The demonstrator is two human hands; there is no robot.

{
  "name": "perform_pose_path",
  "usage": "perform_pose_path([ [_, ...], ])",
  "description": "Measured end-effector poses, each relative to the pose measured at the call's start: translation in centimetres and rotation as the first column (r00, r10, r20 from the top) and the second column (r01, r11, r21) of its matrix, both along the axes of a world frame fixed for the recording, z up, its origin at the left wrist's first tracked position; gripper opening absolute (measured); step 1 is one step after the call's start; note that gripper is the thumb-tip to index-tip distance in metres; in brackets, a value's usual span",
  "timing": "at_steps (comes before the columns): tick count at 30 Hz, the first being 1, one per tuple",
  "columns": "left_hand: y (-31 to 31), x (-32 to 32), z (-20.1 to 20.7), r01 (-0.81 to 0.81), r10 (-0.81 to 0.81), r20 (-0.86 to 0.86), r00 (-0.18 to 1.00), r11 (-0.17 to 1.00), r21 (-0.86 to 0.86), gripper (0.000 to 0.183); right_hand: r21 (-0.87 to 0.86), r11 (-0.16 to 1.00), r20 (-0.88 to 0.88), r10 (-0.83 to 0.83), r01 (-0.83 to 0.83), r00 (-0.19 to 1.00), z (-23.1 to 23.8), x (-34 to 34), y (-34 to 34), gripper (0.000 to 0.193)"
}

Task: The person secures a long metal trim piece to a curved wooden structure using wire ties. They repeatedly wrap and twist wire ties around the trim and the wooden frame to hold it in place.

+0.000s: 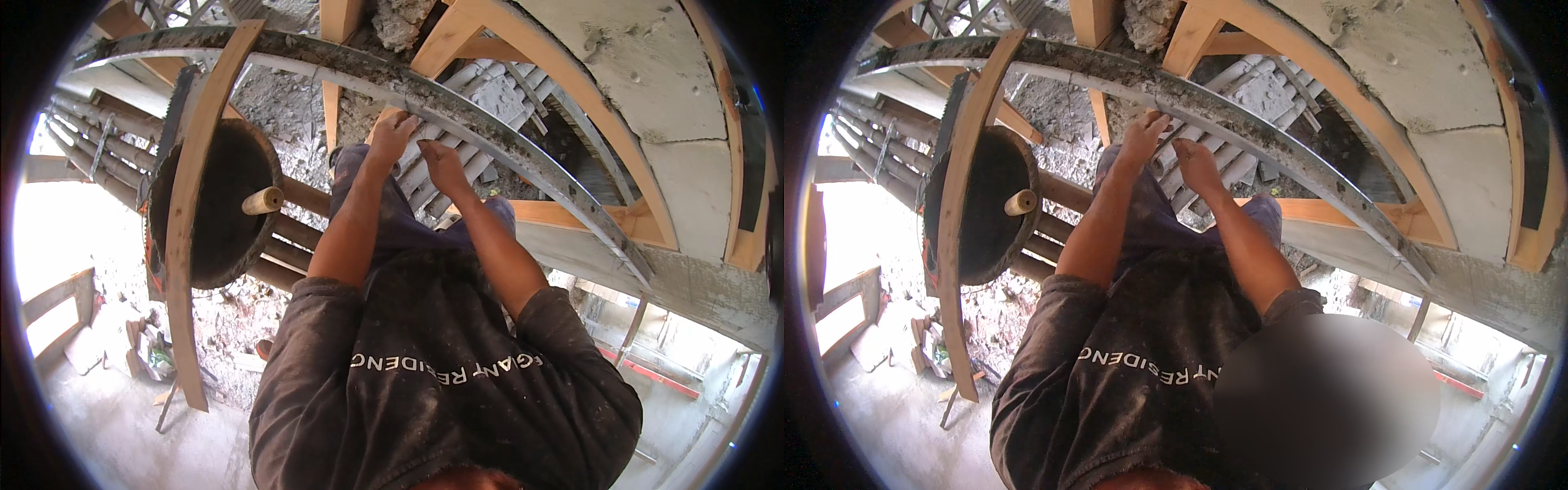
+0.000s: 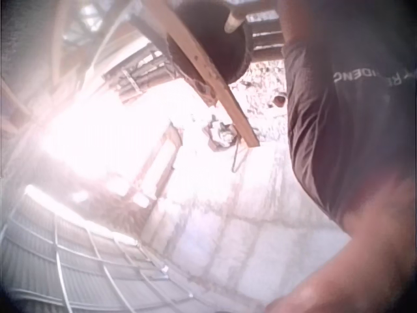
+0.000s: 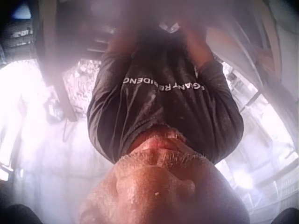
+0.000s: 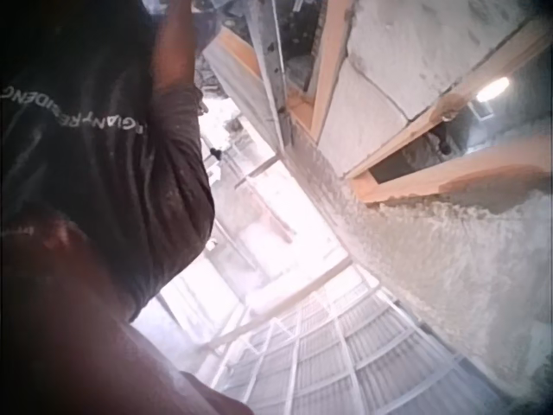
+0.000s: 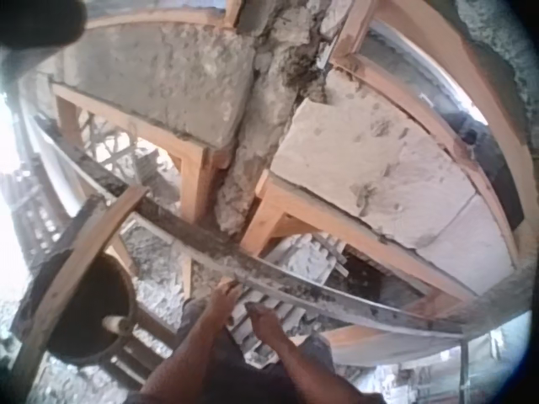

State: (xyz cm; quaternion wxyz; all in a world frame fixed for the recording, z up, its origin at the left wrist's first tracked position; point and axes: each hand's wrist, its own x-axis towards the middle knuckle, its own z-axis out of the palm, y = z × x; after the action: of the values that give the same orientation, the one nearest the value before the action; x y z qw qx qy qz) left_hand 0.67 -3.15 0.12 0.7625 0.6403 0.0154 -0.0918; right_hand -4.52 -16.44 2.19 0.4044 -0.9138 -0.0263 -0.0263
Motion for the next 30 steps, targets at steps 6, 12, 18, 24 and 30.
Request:
perform_pose_path([
  [6, -1.0, 0.2, -0.1, -0.031, -0.006, -0.146, 0.989, 0.968, -0.248, 0.026, 0.091, 0.988, -0.052, -0.117, 0.121, 0.992, -0.7, -1.2, 0.6, 0.032],
  [12, 0.5, 0.9, -1.6, 0.11, -0.137, -0.121, 0.983, 0.972, -0.206, 0.025, 0.085, 0.974, -0.034, -0.209, 0.211, 0.977, 0.8, -2.6, 0.1, 0.025],
  [18, 1.2, 1.7, -1.8, 0.157, -0.238, -0.207, 0.949, 0.925, -0.346, 0.032, -0.069, 0.995, -0.038, -0.072, 0.069, 0.997, 3.4, -2.6, 4.7, 0.022],
  [24, 0.4, 1.2, -0.4, 0.167, -0.208, -0.164, 0.964, 0.958, -0.233, 0.03, 0.019, 0.945, -0.146, -0.321, 0.327, 0.936, 3.2, -4.9, 4.3, 0.02],
  [30, -0.3, 0.5, -0.6, 0.058, -0.066, 0.044, 0.997, 0.986, 0.157, 0.035, 0.089, 0.894, 0.06, -0.444, 0.439, 0.894, 3.8, -12.3, -3.9, 0.028],
])
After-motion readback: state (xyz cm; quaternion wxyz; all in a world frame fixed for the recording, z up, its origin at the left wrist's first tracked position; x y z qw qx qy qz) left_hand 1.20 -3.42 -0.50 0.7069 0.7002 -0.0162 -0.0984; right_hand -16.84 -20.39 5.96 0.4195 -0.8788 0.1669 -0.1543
